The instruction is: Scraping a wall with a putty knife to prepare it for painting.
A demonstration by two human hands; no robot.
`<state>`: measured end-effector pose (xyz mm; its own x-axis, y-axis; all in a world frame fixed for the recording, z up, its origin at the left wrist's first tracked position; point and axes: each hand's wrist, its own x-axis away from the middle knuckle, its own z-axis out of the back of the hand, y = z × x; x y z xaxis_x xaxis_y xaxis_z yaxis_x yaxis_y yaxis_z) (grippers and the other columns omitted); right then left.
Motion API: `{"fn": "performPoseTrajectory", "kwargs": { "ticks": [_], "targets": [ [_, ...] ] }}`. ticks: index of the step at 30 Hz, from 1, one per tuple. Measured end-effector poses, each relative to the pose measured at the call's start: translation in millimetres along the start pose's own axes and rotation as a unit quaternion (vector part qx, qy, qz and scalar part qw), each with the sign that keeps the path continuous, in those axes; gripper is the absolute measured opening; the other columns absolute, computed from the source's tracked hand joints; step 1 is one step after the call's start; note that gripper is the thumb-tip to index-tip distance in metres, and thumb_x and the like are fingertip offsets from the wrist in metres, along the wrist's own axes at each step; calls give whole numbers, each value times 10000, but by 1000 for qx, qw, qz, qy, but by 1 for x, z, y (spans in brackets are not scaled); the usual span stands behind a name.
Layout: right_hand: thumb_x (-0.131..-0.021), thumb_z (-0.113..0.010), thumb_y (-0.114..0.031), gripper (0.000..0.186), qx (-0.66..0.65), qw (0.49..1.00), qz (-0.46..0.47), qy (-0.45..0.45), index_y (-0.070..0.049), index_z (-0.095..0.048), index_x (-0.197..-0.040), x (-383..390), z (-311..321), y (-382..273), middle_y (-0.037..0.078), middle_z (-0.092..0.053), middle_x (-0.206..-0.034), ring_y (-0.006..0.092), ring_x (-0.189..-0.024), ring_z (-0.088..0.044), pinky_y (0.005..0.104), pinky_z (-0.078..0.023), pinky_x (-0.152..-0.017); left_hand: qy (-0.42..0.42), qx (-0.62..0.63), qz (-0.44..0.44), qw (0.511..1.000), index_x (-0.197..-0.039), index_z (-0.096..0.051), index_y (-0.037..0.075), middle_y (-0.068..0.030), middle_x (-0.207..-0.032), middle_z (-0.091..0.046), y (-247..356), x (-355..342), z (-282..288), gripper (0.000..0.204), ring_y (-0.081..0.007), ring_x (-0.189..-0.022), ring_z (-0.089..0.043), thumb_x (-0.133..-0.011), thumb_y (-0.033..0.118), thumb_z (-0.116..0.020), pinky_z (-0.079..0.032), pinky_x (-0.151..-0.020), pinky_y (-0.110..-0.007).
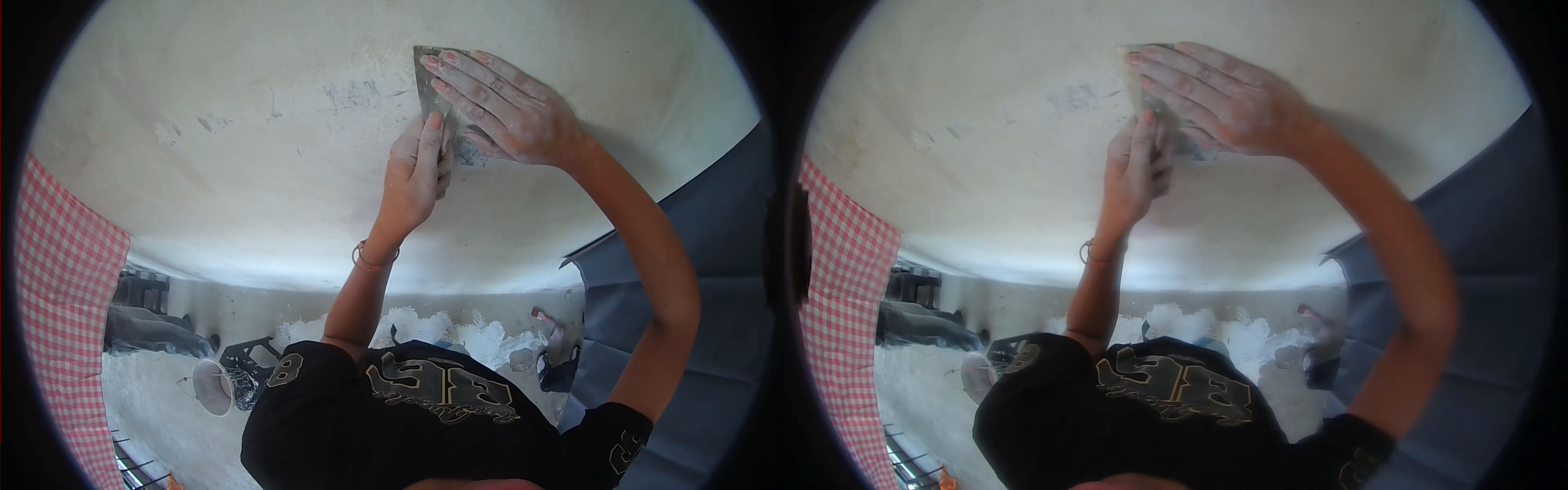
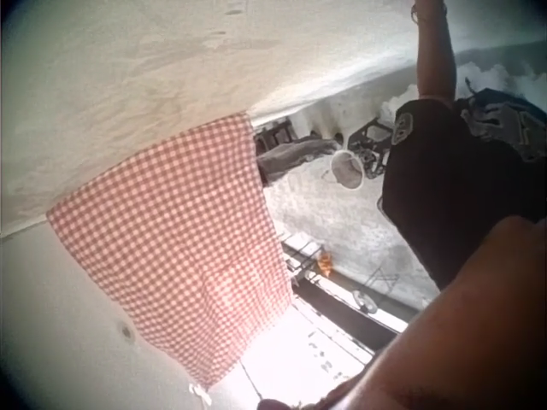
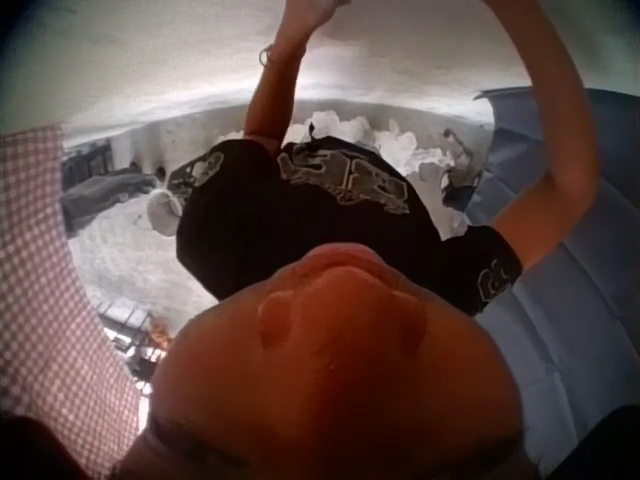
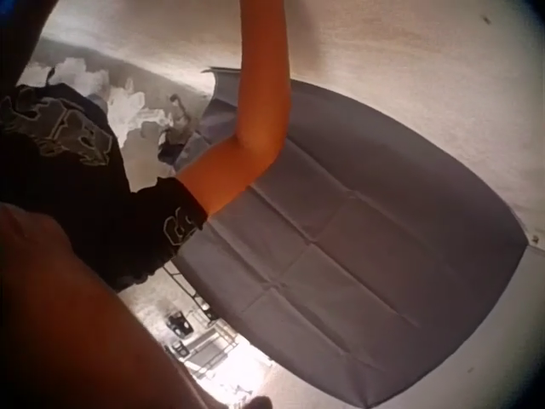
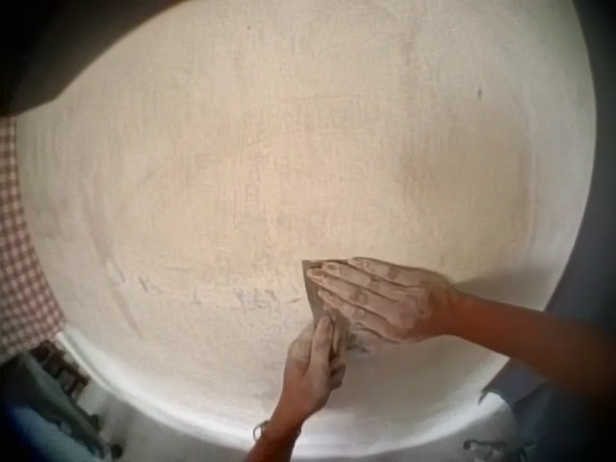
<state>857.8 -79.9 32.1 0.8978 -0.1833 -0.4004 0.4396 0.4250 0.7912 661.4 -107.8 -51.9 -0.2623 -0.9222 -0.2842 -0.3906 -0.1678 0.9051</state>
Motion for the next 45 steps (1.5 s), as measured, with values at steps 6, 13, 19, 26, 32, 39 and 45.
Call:
{"fn": "performPoseTrajectory", "kwargs": {
  "ticks": [6,13,19,26,32,39,45],
  "targets": [
    [-949,-652,-332,623,6,1000,-16,3,-101,-564,-1521,4,-3,-15,81,-499,-1623,228,-1508,-460,412,-306,-1298,-7,-23,13,1000,-890,-467,116,66,-650,-375,4,2,9,390,-33,-498,-323,-1163,390,-419,-267,-432,-229],
    [-971,-608,-297,481,68,993,-11,92,-283,-636,-1451,-10,-8,-13,64,-570,-1539,214,-1397,-554,415,-377,-1262,-62,15,-8,998,-993,-463,106,29,-636,-427,6,12,7,365,-55,-453,-374,-1172,403,-348,-299,-397,-228],
    [-1004,-581,-346,433,49,993,-46,102,-338,-662,-1429,-17,-6,-17,28,-578,-1486,192,-1388,-531,432,-436,-1226,-191,-48,6,980,-1509,-274,48,-176,-1044,-718,9,19,14,460,-247,-637,-736,-1105,111,-486,-475,-353,-274],
    [-976,-586,-357,398,-17,992,-57,109,-327,-726,-1346,-14,0,-15,23,-613,-1446,210,-1356,-564,440,-444,-1220,-234,125,53,963,-1446,-267,68,-293,-1461,-561,10,22,9,497,-449,-935,-776,-1011,-47,-479,-543,-371,-273],
    [-972,-572,-334,403,30,989,-40,136,-329,-730,-1343,-12,-2,-13,13,-640,-1416,222,-1338,-585,434,-477,-1199,-259,155,85,950,-1179,-411,86,-242,-986,-717,-2,17,11,203,-218,-448,-612,-1132,280,-445,-255,-314,-220],
    [-951,-610,-251,400,-21,990,-19,136,-244,-732,-1332,-16,1,-14,41,-638,-1462,245,-1361,-604,411,-471,-1201,-205,294,121,926,-787,-432,125,69,-488,-279,-27,12,4,570,-51,-349,-204,-1120,584,-376,-159,-341,-211],
    [-977,-578,-168,412,-77,992,1,100,-84,-683,-1367,-18,5,-15,76,-662,-1463,228,-1370,-617,380,-454,-1206,-218,230,15,948,-741,-361,154,75,-547,-265,-43,12,2,577,-63,-434,-272,-1047,599,-562,-241,-400,-231]
  ]
}}
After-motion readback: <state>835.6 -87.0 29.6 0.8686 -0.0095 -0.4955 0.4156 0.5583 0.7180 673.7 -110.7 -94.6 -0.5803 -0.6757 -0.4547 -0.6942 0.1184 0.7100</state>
